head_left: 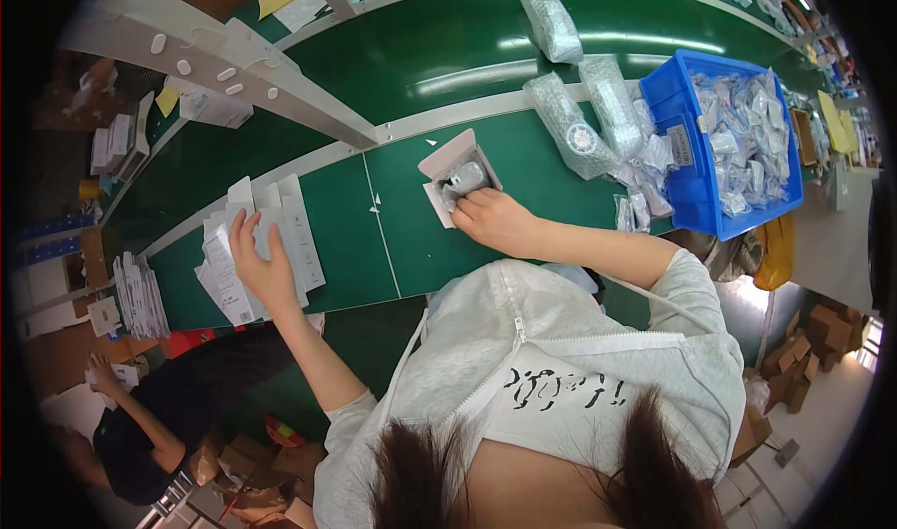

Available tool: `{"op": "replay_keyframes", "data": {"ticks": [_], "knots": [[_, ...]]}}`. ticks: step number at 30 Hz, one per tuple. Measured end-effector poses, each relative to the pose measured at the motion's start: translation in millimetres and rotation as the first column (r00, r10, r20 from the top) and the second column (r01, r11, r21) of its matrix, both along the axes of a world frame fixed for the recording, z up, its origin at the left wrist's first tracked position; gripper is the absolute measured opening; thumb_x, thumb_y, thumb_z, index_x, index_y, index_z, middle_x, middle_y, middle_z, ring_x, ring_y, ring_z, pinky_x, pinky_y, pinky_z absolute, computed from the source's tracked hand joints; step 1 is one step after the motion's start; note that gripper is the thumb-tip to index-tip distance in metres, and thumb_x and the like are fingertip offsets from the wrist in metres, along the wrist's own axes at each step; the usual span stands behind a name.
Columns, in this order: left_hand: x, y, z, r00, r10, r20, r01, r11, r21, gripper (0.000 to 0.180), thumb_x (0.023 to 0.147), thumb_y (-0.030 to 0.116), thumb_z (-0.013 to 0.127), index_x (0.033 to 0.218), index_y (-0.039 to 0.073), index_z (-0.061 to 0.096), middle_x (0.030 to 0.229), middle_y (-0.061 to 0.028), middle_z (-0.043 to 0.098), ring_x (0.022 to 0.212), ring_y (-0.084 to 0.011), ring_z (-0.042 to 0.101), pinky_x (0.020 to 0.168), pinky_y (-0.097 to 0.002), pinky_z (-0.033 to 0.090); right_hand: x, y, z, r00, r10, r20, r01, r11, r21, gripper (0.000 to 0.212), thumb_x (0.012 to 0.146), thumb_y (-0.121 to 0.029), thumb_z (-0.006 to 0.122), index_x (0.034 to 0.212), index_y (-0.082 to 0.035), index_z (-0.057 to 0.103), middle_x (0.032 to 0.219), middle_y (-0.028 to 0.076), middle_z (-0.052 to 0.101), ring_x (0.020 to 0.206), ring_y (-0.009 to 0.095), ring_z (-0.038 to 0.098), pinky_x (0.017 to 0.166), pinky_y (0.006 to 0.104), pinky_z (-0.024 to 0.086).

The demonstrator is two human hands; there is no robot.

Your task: The person folds cardboard boxes, places wrapped devices and small packets into them by hand, closes the boxes, and sets them onto the conveyor belt.

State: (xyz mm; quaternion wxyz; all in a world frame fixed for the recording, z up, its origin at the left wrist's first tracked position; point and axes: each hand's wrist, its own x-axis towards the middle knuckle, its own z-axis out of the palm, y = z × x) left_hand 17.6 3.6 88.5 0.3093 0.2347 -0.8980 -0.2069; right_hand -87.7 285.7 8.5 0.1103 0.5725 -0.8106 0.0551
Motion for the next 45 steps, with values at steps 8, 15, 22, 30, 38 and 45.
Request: {"op": "replay_keyframes", "data": {"ticks": [8,15,22,30,38,45], "knots": [[-60.9,116.9,-5.5,0.807,-0.589,-0.032,0.59,0.805,0.067,0.015,0.063,0.003,0.063,0.077,0.005,0.057,0.123,-0.0121,0.04,0.118,-0.0313,0.035,0.096,-0.0384,0.03,-1.6,6.9,22.8,0.987,0.081,0.142,-0.026,0.933,-0.358,0.024,0.071,-0.009,0.053,0.094,-0.002,0.054,0.093,0.01,0.05,0.086,0.022,0.049,0.077,0.0285,0.04],[-74.7,141.8,-38.9,0.842,-0.536,0.067,0.511,0.831,0.219,0.013,0.067,0.0,0.058,0.08,0.002,0.059,0.121,-0.0142,0.042,0.102,-0.0291,0.048,0.08,-0.0323,0.043,-17.6,22.3,20.5,0.93,-0.083,0.359,0.285,0.779,-0.559,0.051,0.063,-0.007,0.064,0.112,-0.006,0.049,0.11,0.01,0.047,0.096,0.026,0.049,0.083,0.0327,0.041],[-84.7,150.6,-42.7,0.872,-0.403,0.277,0.404,0.913,0.055,0.01,0.071,0.001,0.056,0.081,0.001,0.058,0.1,-0.014,0.05,0.074,-0.0271,0.054,0.063,-0.0301,0.044,-14.6,18.8,5.2,0.513,0.024,0.858,0.576,0.732,-0.364,0.069,0.062,-0.007,0.069,0.125,-0.007,0.04,0.122,0.01,0.044,0.105,0.027,0.047,0.09,0.034,0.038],[-82.6,143.4,-40.7,0.895,-0.446,0.014,0.428,0.867,0.256,0.004,0.075,0.006,0.056,0.078,0.003,0.056,0.068,-0.0091,0.051,0.058,-0.0198,0.048,0.051,-0.0292,0.036,-42.7,20.3,-15.3,0.531,0.108,0.84,0.435,0.817,-0.38,0.085,0.054,-0.006,0.074,0.129,-0.007,0.035,0.127,0.01,0.042,0.11,0.025,0.046,0.095,0.033,0.034],[-22.4,-10.8,0.5,0.995,0.054,0.088,-0.01,0.901,-0.434,0.062,0.069,0.027,0.068,0.121,0.007,0.041,0.132,-0.0148,0.033,0.122,-0.0357,0.029,0.096,-0.0475,0.027,-133.3,-32.1,-14.4,0.269,0.421,0.866,0.66,0.575,-0.484,0.09,0.051,-0.007,0.075,0.129,-0.004,0.031,0.121,0.013,0.046,0.11,0.025,0.045,0.095,0.0323,0.034],[43.5,-89.8,-33.1,0.704,0.357,0.614,-0.206,0.93,-0.304,0.085,0.069,0.018,0.068,0.136,0.005,0.017,0.143,-0.0159,0.01,0.129,-0.0402,0.011,0.095,-0.0658,0.013,-255.5,-139.8,-17.4,0.653,0.168,0.739,0.578,0.52,-0.629,0.088,0.056,-0.014,0.076,0.129,-0.003,0.029,0.119,0.015,0.045,0.108,0.026,0.046,0.092,0.0342,0.037]]}}
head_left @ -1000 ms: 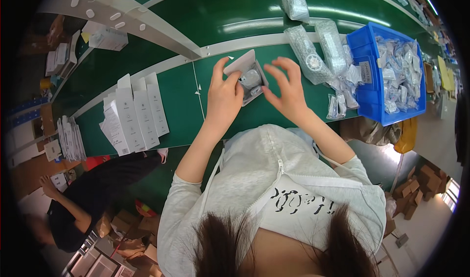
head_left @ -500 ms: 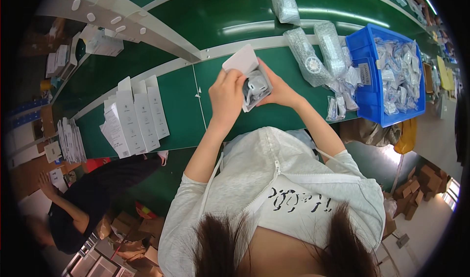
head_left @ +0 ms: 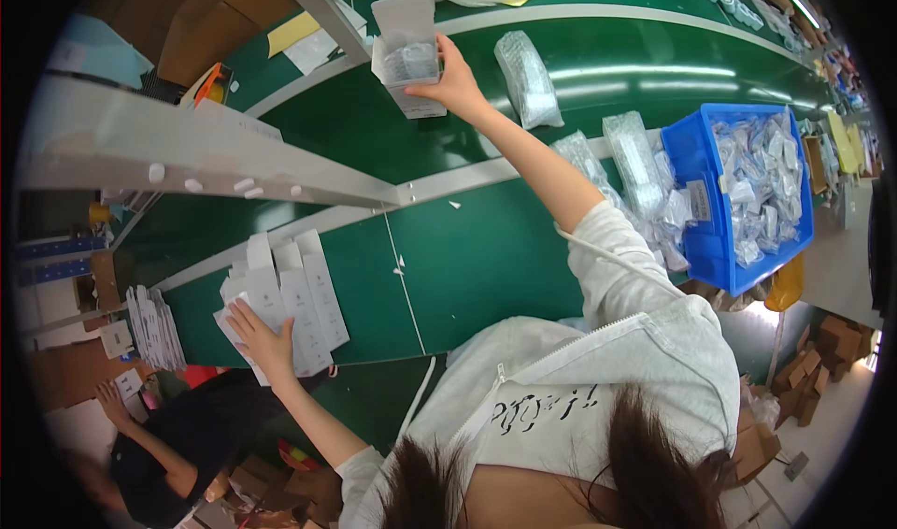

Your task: The person folds cardboard boxes, places wrapped devices and small packets into them by hand, closes the boxes, and sets them onto the conveyor belt.

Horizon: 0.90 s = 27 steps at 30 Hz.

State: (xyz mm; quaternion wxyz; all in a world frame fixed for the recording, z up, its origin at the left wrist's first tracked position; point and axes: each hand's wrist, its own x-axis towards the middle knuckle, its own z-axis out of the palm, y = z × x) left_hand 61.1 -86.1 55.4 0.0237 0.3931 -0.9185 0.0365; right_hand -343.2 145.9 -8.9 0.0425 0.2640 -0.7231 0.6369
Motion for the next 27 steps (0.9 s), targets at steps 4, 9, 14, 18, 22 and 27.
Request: {"op": "replay_keyframes", "data": {"ticks": [4,9,14,18,22,27], "knots": [[-13.8,7.2,11.8,0.992,0.046,0.121,-0.046,0.999,-0.002,0.084,0.07,-0.005,0.058,0.138,0.013,0.012,0.144,-0.008,0.012,0.128,-0.0415,0.014,0.091,-0.0673,0.02,-28.6,-19.0,-10.5,0.995,-0.042,-0.089,0.047,0.997,0.053,0.087,0.057,-0.015,0.076,0.128,-0.002,0.029,0.118,0.017,0.046,0.108,0.03,0.045,0.092,0.0375,0.037],[-42.3,88.8,74.8,0.782,-0.593,-0.193,0.515,0.44,0.735,0.074,0.072,0.007,0.057,0.135,0.0,0.019,0.141,-0.0185,0.018,0.13,-0.0328,0.018,0.105,-0.039,0.015,-48.0,13.3,-29.2,0.961,0.012,-0.276,0.17,0.762,0.625,0.086,0.06,-0.023,0.075,0.128,-0.001,0.027,0.111,0.022,0.046,0.102,0.037,0.046,0.086,0.0429,0.039],[-96.7,195.8,-38.7,0.672,-0.74,-0.015,0.606,0.538,0.586,0.076,0.068,0.002,0.059,0.133,0.002,0.02,0.141,-0.0197,0.012,0.127,-0.0436,0.014,0.092,-0.0651,0.021,-78.4,50.7,-28.8,0.799,-0.534,-0.278,0.486,0.3,0.821,0.088,0.062,-0.036,0.07,0.13,-0.002,0.025,0.103,0.028,0.049,0.094,0.037,0.051,0.08,0.0437,0.041],[-111.0,228.6,-73.5,0.74,-0.671,0.029,0.601,0.681,0.419,0.068,0.069,0.024,0.066,0.126,0.003,0.034,0.133,-0.0212,0.026,0.118,-0.0423,0.029,0.087,-0.0625,0.029,-98.3,73.3,-62.2,0.87,-0.455,0.19,0.062,0.484,0.873,0.083,0.063,-0.028,0.067,0.129,0.0,0.025,0.11,0.028,0.046,0.098,0.038,0.05,0.08,0.0401,0.043],[-151.3,190.1,-51.0,0.794,-0.608,-0.014,0.482,0.616,0.623,0.058,0.072,0.034,0.063,0.119,0.005,0.044,0.12,-0.0176,0.039,0.105,-0.0327,0.041,0.092,-0.0425,0.033,-71.2,102.1,-61.6,0.957,-0.251,0.149,0.115,0.793,0.599,0.083,0.062,-0.022,0.064,0.131,-0.002,0.024,0.116,0.025,0.044,0.103,0.035,0.049,0.084,0.037,0.042],[-132.2,182.4,-135.6,0.752,-0.557,-0.353,0.564,0.265,0.782,0.044,0.083,0.029,0.052,0.118,0.004,0.043,0.117,-0.0137,0.044,0.104,-0.0312,0.044,0.092,-0.0312,0.033,10.8,127.1,-4.6,0.998,-0.047,-0.043,0.057,0.962,0.266,0.084,0.059,-0.016,0.062,0.133,-0.006,0.023,0.122,0.019,0.043,0.107,0.033,0.047,0.089,0.0357,0.039]]}}
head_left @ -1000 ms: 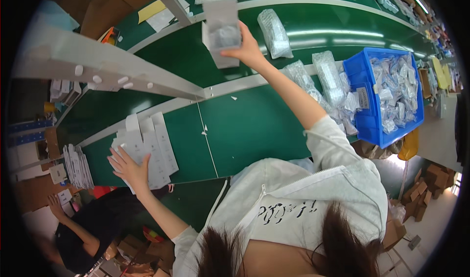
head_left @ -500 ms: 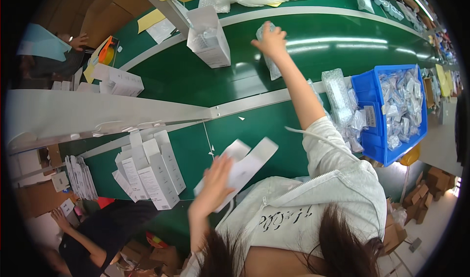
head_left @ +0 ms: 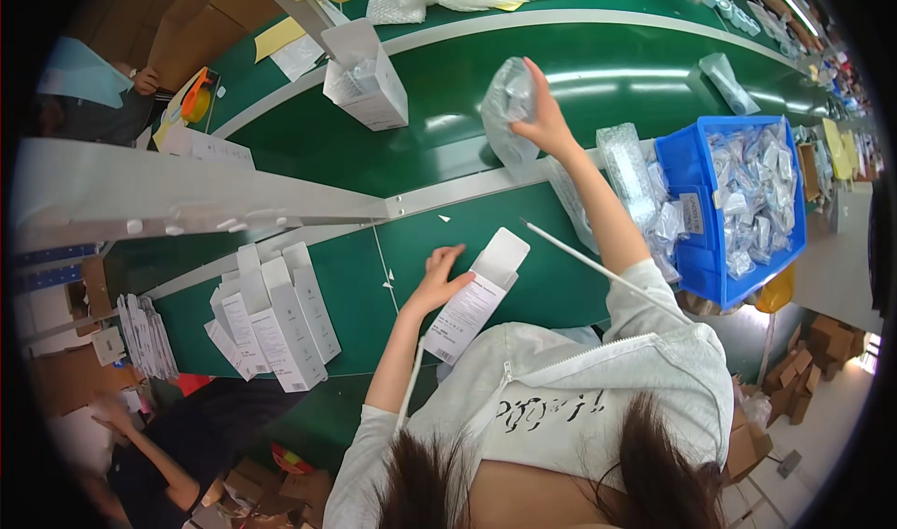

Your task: The person folds cardboard boxes, places wrapped devices and small packets into them by hand, closes the boxes, and sets them onto the conveyor belt.

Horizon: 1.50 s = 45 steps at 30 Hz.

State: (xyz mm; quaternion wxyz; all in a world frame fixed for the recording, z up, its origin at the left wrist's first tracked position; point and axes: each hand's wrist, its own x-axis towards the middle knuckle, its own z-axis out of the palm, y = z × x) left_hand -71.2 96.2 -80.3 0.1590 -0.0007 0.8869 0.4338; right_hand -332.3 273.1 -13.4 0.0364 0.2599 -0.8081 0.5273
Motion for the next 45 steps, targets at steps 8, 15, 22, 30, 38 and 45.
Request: {"op": "replay_keyframes", "data": {"ticks": [8,15,22,30,38,45], "knots": [[-6.2,26.5,37.8,0.998,0.013,0.067,-0.041,0.897,0.44,0.047,0.089,0.021,0.04,0.13,0.004,0.024,0.131,-0.0142,0.031,0.112,-0.0358,0.04,0.093,-0.0377,0.033,96.1,88.3,37.6,0.95,-0.019,0.312,0.259,0.609,-0.75,0.07,0.065,-0.016,0.064,0.128,-0.012,0.033,0.122,0.009,0.043,0.106,0.025,0.046,0.091,0.035,0.037],[-35.6,45.6,80.9,0.819,0.245,-0.52,-0.096,0.95,0.297,0.081,0.064,0.022,0.07,0.13,0.008,0.026,0.133,-0.0149,0.027,0.115,-0.0355,0.036,0.094,-0.0416,0.033,143.8,112.0,68.2,0.775,0.301,0.556,0.545,0.128,-0.829,0.045,0.078,-0.029,0.055,0.116,-0.007,0.044,0.102,0.01,0.054,0.092,0.023,0.053,0.081,0.0323,0.044],[-34.7,71.5,56.7,0.804,0.106,-0.584,0.018,0.979,0.203,0.078,0.059,0.019,0.075,0.121,0.005,0.031,0.132,-0.0169,0.027,0.117,-0.0364,0.035,0.094,-0.0429,0.033,157.0,48.4,90.3,0.802,-0.061,0.594,0.596,0.031,-0.802,0.033,0.083,-0.025,0.052,0.109,-0.006,0.043,0.101,0.011,0.052,0.09,0.021,0.052,0.079,0.0334,0.044],[-12.9,94.3,48.1,0.675,0.296,-0.676,-0.134,0.95,0.281,0.076,0.059,0.01,0.075,0.115,0.007,0.023,0.128,-0.0238,0.026,0.115,-0.04,0.036,0.089,-0.0439,0.037,170.4,13.6,54.1,0.711,-0.7,-0.068,0.513,0.583,-0.629,0.044,0.072,-0.008,0.059,0.111,-0.008,0.039,0.102,0.013,0.047,0.096,0.027,0.045,0.086,0.0352,0.036],[-10.8,91.0,35.2,0.571,0.528,-0.628,-0.34,0.849,0.405,0.073,0.058,0.006,0.076,0.108,0.008,0.022,0.126,-0.0267,0.026,0.111,-0.0415,0.039,0.085,-0.0444,0.041,195.0,43.9,71.6,0.896,-0.197,-0.397,0.195,0.98,-0.044,0.047,0.065,-0.016,0.066,0.109,-0.012,0.051,0.107,0.01,0.045,0.105,0.03,0.04,0.089,0.0387,0.034],[-2.6,98.3,52.3,0.604,0.205,-0.77,-0.016,0.969,0.245,0.07,0.057,0.006,0.077,0.103,0.011,0.024,0.125,-0.0265,0.029,0.111,-0.0401,0.04,0.083,-0.0432,0.043,209.6,75.7,59.0,0.944,-0.044,-0.328,0.12,0.969,0.215,0.032,0.07,-0.018,0.064,0.101,-0.013,0.06,0.117,0.006,0.046,0.112,0.029,0.038,0.093,0.0392,0.033]]}}
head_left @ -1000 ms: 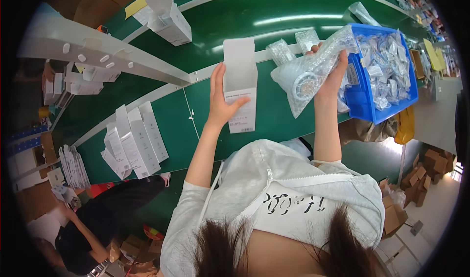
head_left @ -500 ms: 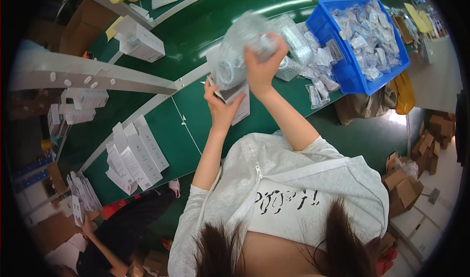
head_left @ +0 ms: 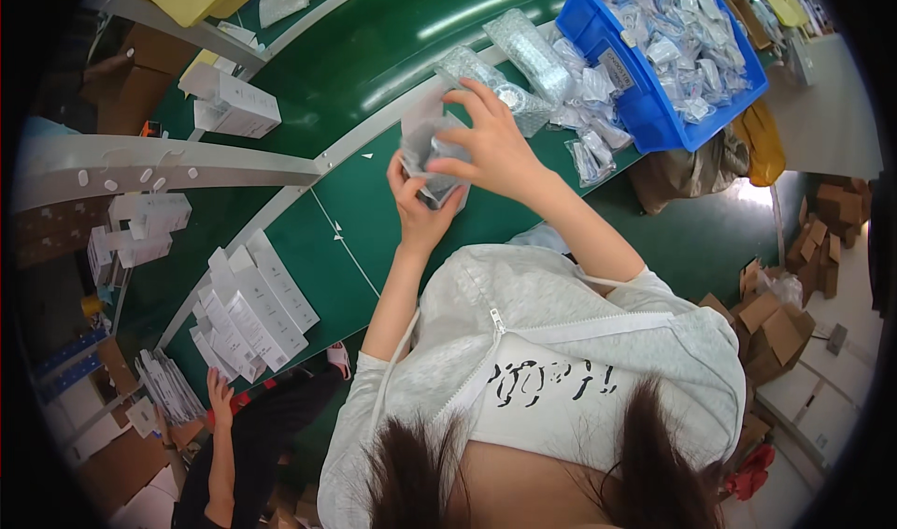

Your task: The person folds cardboard boxes, places wrapped devices and small packets into them by hand, closes the boxes, and sets them onto the conveyor belt.

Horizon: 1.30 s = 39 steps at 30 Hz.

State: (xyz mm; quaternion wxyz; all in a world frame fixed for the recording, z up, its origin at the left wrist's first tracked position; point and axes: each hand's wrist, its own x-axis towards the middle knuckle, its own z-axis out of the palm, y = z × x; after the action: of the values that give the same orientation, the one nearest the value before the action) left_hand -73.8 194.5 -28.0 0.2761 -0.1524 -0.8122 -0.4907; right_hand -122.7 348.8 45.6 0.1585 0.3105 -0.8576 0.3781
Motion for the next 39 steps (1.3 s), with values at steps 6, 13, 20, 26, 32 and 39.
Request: {"op": "replay_keyframes", "data": {"ticks": [6,13,20,26,32,39], "knots": [[1.5,-23.6,-8.5,0.964,0.183,-0.191,-0.168,0.981,0.093,0.07,0.056,0.008,0.079,0.1,0.012,0.025,0.126,-0.0244,0.03,0.111,-0.0399,0.04,0.083,-0.0423,0.042,12.5,103.3,-57.1,0.671,-0.74,-0.047,0.741,0.666,0.088,0.023,0.075,-0.016,0.055,0.094,-0.003,0.057,0.096,0.012,0.055,0.088,0.028,0.051,0.075,0.0367,0.044],[-0.9,-30.5,-15.0,0.99,0.138,-0.022,-0.139,0.989,-0.057,0.067,0.058,0.014,0.079,0.104,0.01,0.031,0.128,-0.0218,0.029,0.108,-0.0375,0.043,0.082,-0.0389,0.043,24.4,160.4,-122.1,0.403,-0.912,0.076,0.561,0.312,0.767,0.027,0.077,-0.02,0.049,0.094,-0.001,0.055,0.098,0.018,0.054,0.087,0.031,0.052,0.067,0.0392,0.044],[4.4,-28.6,40.1,0.962,0.202,0.181,-0.15,0.953,-0.263,0.034,0.064,0.011,0.071,0.092,0.002,0.054,0.12,-0.0169,0.041,0.094,-0.0302,0.052,0.076,-0.0317,0.045,12.4,99.1,-9.7,0.829,-0.509,0.231,0.486,0.861,0.152,0.023,0.075,-0.009,0.053,0.097,-0.002,0.053,0.087,0.013,0.054,0.074,0.03,0.053,0.064,0.034,0.044],[-8.9,-31.0,78.2,0.755,0.286,0.591,-0.222,0.958,-0.18,0.012,0.066,0.004,0.065,0.076,-0.001,0.061,0.105,-0.0121,0.054,0.083,-0.0247,0.057,0.069,-0.0281,0.046,-7.8,22.2,42.2,0.975,0.218,0.034,-0.217,0.919,0.328,0.02,0.07,-0.013,0.061,0.087,-0.008,0.052,0.085,0.005,0.056,0.073,0.021,0.051,0.061,0.027,0.041],[-16.0,-40.8,79.8,0.731,0.246,0.636,-0.186,0.969,-0.162,0.016,0.066,0.003,0.064,0.081,-0.001,0.061,0.097,-0.0097,0.058,0.082,-0.0216,0.057,0.066,-0.0282,0.047,-20.5,-32.0,25.1,0.757,0.556,-0.344,-0.315,0.771,0.554,0.015,0.07,-0.016,0.057,0.084,-0.01,0.052,0.076,0.002,0.053,0.072,0.018,0.05,0.076,0.0304,0.037],[23.7,-117.7,80.8,0.731,0.67,0.13,-0.599,0.721,-0.349,0.043,0.074,0.014,0.063,0.113,0.005,0.049,0.113,-0.0158,0.049,0.106,-0.0298,0.047,0.087,-0.0362,0.039,1.8,-47.7,-19.1,0.825,0.395,-0.404,-0.163,0.851,0.5,0.015,0.068,-0.015,0.055,0.083,-0.01,0.054,0.068,0.005,0.053,0.067,0.019,0.048,0.078,0.0332,0.035]]}}
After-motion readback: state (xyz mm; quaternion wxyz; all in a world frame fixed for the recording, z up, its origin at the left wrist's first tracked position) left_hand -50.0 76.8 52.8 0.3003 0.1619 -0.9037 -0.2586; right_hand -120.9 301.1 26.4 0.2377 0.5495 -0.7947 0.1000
